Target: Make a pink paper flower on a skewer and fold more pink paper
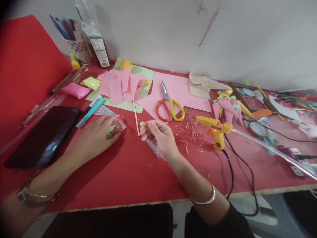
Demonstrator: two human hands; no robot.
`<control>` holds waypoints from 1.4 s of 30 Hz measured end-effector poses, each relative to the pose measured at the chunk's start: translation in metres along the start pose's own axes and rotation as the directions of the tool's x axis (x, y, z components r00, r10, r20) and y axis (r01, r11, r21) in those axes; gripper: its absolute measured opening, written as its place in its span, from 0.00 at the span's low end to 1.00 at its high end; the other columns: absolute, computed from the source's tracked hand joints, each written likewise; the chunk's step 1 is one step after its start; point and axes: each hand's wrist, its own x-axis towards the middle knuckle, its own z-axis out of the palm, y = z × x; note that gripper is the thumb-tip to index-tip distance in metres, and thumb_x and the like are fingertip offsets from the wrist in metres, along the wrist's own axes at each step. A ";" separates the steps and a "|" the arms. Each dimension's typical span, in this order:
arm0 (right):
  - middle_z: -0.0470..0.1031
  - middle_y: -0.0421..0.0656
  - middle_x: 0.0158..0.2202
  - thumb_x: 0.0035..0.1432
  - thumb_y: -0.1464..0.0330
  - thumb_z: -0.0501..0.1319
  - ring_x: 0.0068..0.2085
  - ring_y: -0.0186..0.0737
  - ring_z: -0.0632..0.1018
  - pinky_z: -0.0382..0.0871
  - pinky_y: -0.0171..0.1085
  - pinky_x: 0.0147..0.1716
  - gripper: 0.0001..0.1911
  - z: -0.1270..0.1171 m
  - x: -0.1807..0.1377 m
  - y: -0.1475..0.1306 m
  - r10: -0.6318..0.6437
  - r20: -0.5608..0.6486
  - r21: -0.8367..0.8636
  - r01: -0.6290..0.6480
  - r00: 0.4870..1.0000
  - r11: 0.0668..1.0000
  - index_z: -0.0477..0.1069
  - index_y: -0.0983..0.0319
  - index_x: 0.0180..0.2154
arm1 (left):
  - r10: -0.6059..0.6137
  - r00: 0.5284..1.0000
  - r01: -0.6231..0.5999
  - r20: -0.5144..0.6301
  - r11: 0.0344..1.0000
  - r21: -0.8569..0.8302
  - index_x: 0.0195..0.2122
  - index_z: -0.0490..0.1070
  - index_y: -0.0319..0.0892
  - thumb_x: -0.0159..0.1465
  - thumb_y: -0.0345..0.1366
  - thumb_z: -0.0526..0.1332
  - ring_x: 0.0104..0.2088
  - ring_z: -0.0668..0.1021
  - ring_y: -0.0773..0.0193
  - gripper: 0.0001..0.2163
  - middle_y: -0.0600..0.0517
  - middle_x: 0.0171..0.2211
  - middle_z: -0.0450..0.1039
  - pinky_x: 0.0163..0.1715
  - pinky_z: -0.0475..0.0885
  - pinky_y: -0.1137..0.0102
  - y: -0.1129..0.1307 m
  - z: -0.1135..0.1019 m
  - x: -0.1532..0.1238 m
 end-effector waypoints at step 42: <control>0.72 0.33 0.21 0.48 0.67 0.60 0.20 0.24 0.71 0.64 0.27 0.20 0.06 0.000 -0.003 0.000 0.023 0.080 -0.060 -0.019 0.997 0.998 0.69 0.58 0.32 | 0.007 1.000 -0.007 0.025 1.000 -0.021 0.50 0.59 0.36 0.57 0.33 0.54 0.47 0.69 0.52 0.19 0.43 0.46 0.66 0.43 0.67 0.61 0.001 -0.002 0.000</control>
